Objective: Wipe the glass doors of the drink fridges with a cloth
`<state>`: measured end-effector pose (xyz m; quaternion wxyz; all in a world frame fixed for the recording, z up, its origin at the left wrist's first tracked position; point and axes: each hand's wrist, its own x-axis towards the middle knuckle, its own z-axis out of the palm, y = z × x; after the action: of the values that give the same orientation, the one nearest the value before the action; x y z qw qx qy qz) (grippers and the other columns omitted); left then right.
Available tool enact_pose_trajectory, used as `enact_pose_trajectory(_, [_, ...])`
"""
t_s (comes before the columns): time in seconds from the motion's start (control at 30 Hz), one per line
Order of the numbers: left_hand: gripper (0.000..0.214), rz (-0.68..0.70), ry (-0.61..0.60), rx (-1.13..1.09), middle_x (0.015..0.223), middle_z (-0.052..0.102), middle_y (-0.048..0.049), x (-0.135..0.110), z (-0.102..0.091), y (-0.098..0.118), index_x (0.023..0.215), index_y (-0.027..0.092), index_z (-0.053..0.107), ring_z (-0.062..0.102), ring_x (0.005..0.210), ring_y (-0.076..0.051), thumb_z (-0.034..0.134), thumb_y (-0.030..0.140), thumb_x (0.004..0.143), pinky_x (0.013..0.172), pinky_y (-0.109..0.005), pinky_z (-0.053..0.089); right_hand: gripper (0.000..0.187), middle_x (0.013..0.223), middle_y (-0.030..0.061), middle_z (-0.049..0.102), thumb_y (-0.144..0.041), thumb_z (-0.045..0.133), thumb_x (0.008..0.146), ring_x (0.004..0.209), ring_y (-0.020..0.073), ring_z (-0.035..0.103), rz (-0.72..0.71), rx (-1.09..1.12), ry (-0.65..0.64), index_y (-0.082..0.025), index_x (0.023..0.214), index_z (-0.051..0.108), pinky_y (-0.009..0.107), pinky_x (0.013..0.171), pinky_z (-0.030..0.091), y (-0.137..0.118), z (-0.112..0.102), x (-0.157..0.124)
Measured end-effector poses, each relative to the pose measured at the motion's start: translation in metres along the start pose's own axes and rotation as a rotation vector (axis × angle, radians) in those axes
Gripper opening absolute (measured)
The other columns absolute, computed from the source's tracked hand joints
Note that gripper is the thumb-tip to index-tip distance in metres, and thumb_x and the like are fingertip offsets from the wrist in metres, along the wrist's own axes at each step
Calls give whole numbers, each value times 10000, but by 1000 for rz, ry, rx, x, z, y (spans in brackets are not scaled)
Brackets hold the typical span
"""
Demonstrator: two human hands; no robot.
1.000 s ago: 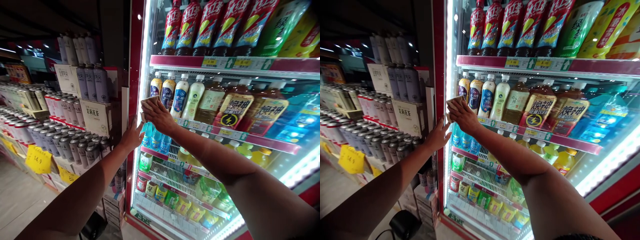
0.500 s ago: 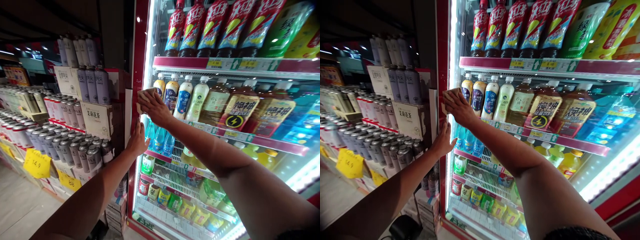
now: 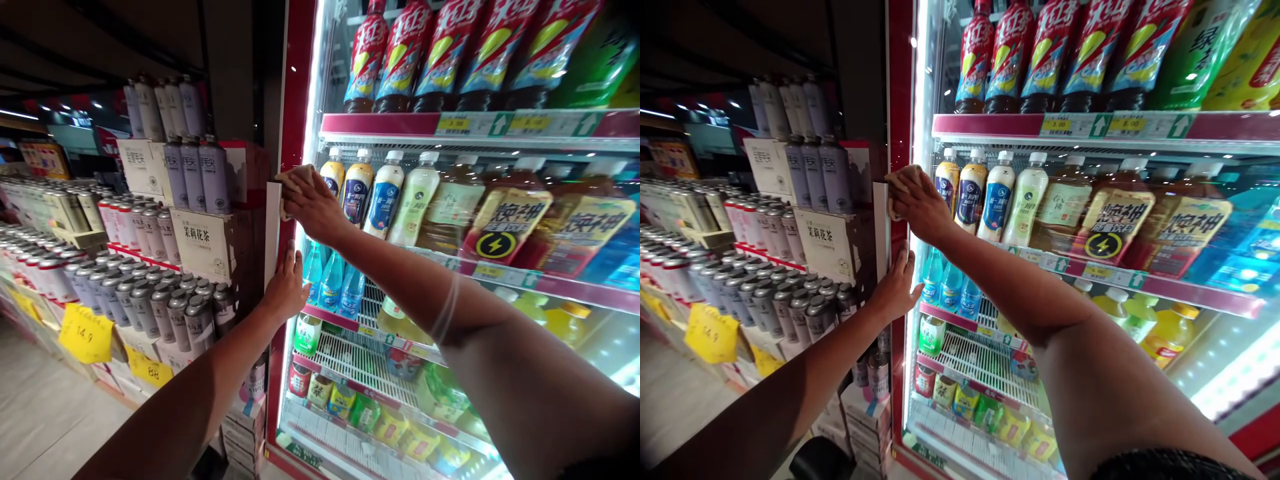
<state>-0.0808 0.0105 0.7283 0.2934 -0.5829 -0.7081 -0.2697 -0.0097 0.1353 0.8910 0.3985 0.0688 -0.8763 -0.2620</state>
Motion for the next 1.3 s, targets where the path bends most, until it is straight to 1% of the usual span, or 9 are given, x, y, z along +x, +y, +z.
enact_pose_trajectory(0.1, [859, 7, 21, -44, 1706, 105, -312, -1, 0, 0, 1619, 54, 178, 171, 1589, -396, 598, 350, 930, 1265, -551, 340, 432, 1593, 11, 541, -159, 396, 1042, 1607, 230, 248, 21, 0, -4, -243, 1397, 627, 540, 1363, 84, -2, -1, 1])
enact_pose_trajectory(0.3, [919, 28, 121, -87, 1730, -23, -266, 5, -7, 9, 1653, 130, 24, 95, 1599, -411, 583, 319, 948, 1265, -585, 336, 434, 1616, -35, 509, -157, 407, 1031, 1611, 230, 235, 2, -3, 14, -270, 1388, 626, 549, 1349, -50, 16, -10, 9])
enact_pose_trajectory(0.4, [999, 61, 200, -102, 1729, -98, -255, 20, -18, 16, 1650, 128, -94, 12, 1604, -410, 596, 304, 949, 1296, -599, 265, 471, 1652, -44, 454, -144, 402, 1024, 1624, 227, 180, 46, -14, 57, -283, 1436, 585, 565, 1344, -60, 23, -13, 13])
enact_pose_trajectory(0.57, [1085, 75, 337, -113, 1722, -227, -177, 53, -36, 16, 1592, 215, -316, -86, 1609, -354, 566, 299, 967, 1326, -592, 171, 470, 1653, -58, 451, -203, 432, 1029, 1615, 210, 219, -60, -22, -12, -317, 1471, 547, 580, 1345, -35, 25, -18, 8])
enact_pose_trajectory(0.7, [1107, 76, 379, -119, 1714, -269, -133, 79, -40, 9, 1575, 239, -352, -107, 1608, -334, 551, 209, 935, 1337, -571, 155, 512, 1652, -72, 450, -166, 416, 1017, 1620, 223, 202, -11, -68, 34, -351, 1480, 531, 610, 1327, -77, 42, -35, 11])
enact_pose_trajectory(0.83, [1096, 44, 421, -139, 1741, -195, -110, 102, -33, 4, 1591, 240, -325, -75, 1617, -312, 504, 108, 886, 1344, -567, 144, 544, 1671, -51, 424, -127, 420, 995, 1626, 231, 171, 25, -106, 57, -322, 1490, 527, 589, 1341, -49, 46, -45, 1])
enact_pose_trajectory(1.0, [1033, -47, 411, -221, 1762, -45, -127, 115, -21, -3, 1652, 168, -145, -26, 1622, -290, 466, 58, 827, 1348, -552, 115, 487, 1674, -72, 415, -154, 439, 1008, 1613, 211, 229, -32, -125, -84, -320, 1448, 564, 534, 1365, 52, 35, -50, -28])
enact_pose_trajectory(1.13, [865, -7, 399, -173, 1757, -26, -168, 112, -21, -5, 1660, 93, 85, -37, 1622, -308, 473, 134, 887, 1344, -539, 91, 514, 1656, -98, 440, -125, 436, 1004, 1609, 204, 244, -9, -132, -63, -356, 1447, 555, 559, 1361, 31, 43, -64, -35])
enact_pose_trajectory(1.3, [820, 47, 389, -134, 1748, 2, -212, 109, -24, -8, 1651, 100, 151, -27, 1623, -345, 520, 368, 969, 1325, -571, 97, 485, 1668, -40, 431, -145, 413, 1019, 1614, 217, 223, -9, -115, -35, -297, 1457, 556, 544, 1363, 78, 44, -72, -53])
